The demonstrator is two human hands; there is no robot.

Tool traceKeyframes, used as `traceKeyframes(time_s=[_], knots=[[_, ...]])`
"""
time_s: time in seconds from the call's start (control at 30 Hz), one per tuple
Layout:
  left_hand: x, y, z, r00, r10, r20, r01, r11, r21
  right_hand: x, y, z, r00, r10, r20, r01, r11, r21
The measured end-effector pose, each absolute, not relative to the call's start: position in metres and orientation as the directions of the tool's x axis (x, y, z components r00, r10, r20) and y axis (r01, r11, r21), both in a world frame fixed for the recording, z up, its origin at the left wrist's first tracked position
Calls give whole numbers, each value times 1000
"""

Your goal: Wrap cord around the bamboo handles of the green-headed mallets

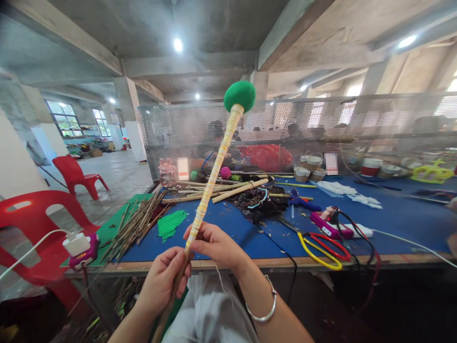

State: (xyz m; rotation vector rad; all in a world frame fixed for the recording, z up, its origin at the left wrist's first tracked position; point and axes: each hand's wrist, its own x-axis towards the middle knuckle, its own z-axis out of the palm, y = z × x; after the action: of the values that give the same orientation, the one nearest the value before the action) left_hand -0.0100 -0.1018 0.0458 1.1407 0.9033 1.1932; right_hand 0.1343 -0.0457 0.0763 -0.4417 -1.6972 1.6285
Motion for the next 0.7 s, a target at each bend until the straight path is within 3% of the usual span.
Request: traceKeyframes(time_s=[0.1, 0.27, 0.53, 0.7], knots=[[-11, -104, 47, 201, 980, -2, -189, 41, 981, 131, -45, 73, -629, 731, 265, -200, 177, -964], [-12, -106, 43, -82, 986, 144, -42, -148, 988, 126, -45, 74, -569, 779, 264, -111, 245, -963], [-9, -109, 42, 193, 981, -11, -384, 86, 920, 127, -44, 77, -685, 679, 263, -253, 117, -960], [-11, -105, 35, -33, 996, 85, -186, -90, 978, 120, -42, 71, -588, 770, 248, -132, 211, -969]])
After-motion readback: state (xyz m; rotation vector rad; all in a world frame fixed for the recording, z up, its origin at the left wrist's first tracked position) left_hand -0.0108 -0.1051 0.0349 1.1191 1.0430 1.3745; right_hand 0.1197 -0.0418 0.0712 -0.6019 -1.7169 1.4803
